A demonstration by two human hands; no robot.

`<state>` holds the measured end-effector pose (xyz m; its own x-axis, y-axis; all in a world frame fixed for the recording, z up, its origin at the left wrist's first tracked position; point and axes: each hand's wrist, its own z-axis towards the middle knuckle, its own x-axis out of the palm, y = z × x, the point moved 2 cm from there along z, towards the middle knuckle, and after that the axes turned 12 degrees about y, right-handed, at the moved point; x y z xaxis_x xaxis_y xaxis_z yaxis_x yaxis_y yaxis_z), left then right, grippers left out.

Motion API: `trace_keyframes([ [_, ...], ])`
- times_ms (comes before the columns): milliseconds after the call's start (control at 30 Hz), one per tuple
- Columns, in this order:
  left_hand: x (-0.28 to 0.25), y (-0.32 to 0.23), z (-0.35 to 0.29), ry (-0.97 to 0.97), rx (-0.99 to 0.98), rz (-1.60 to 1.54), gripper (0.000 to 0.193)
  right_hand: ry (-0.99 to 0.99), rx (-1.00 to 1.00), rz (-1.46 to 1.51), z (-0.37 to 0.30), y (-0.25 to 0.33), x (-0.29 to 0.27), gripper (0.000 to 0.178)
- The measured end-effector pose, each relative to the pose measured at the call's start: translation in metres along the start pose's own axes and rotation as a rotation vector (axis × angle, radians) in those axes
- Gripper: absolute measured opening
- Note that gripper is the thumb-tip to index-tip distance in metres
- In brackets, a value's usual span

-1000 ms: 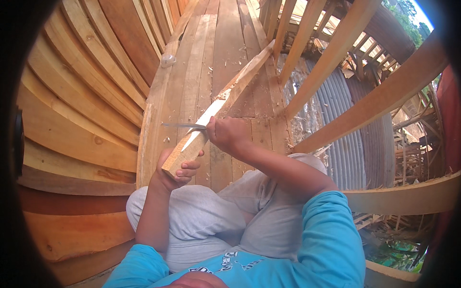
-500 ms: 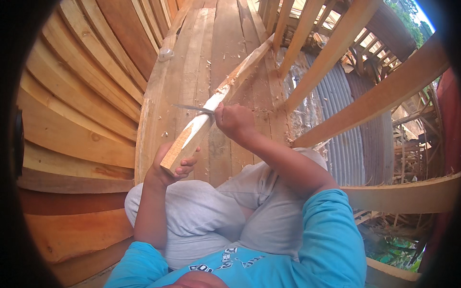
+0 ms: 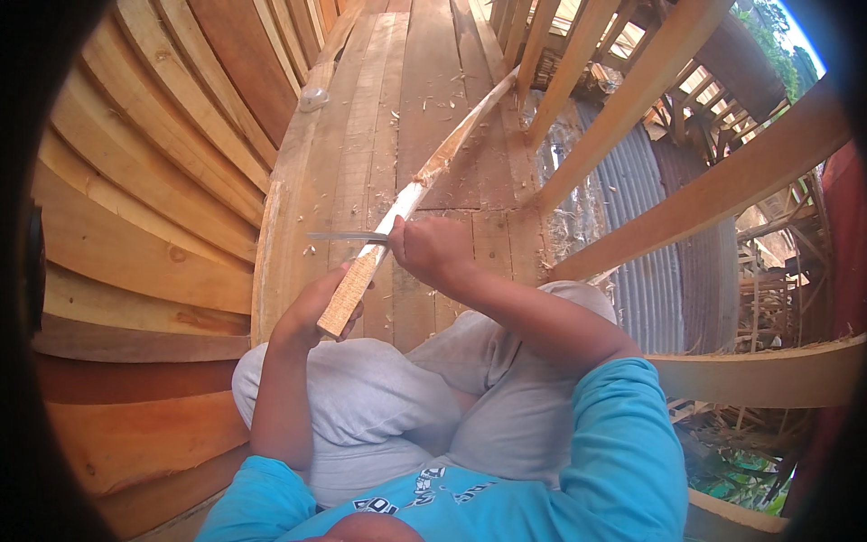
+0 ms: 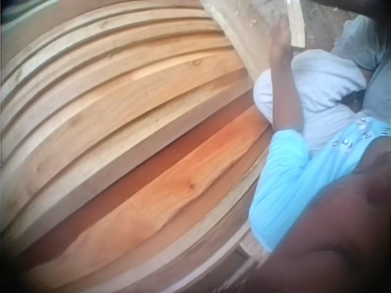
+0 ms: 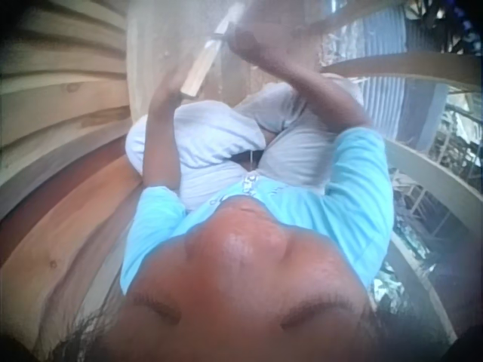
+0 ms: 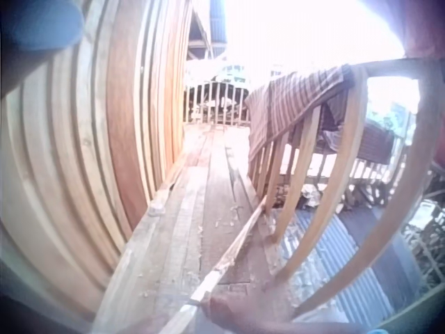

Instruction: The person sits cross-legged on a wooden floor and uses a knife to shave and shape a rectangular wooden plank. They repeatedly scrape the surface, removing thin wood shavings and gradually refining the plank's edges.

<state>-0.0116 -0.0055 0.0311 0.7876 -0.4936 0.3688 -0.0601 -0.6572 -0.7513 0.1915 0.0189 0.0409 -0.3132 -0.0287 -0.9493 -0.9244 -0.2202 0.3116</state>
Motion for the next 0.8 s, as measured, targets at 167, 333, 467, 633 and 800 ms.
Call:
trace_keyframes([
  [167, 0.003, -0.002, 0.006, -0.003, 0.139, 0.1, 0.047, -0.227, 0.035, -0.08, 0.028, -0.079, 0.008, 0.051],
  [333, -0.012, -0.007, 0.003, -0.09, 0.073, 0.245, 0.046, -0.187, 0.144, -0.047, 0.019, -0.052, 0.011, 0.052],
  [467, -0.02, 0.013, 0.015, -0.203, 0.091, 0.469, 0.048, -0.01, 0.05, 0.032, -0.007, 0.002, 0.01, 0.054],
  [633, -0.014, 0.008, 0.011, -0.22, 0.133, 0.509, 0.051, -0.114, 0.039, 0.025, 0.009, -0.033, 0.019, 0.053],
  [800, 0.005, -0.012, 0.011, -0.184, 0.087, 0.432, 0.052, -0.224, 0.126, -0.075, 0.026, -0.077, 0.02, 0.055],
])
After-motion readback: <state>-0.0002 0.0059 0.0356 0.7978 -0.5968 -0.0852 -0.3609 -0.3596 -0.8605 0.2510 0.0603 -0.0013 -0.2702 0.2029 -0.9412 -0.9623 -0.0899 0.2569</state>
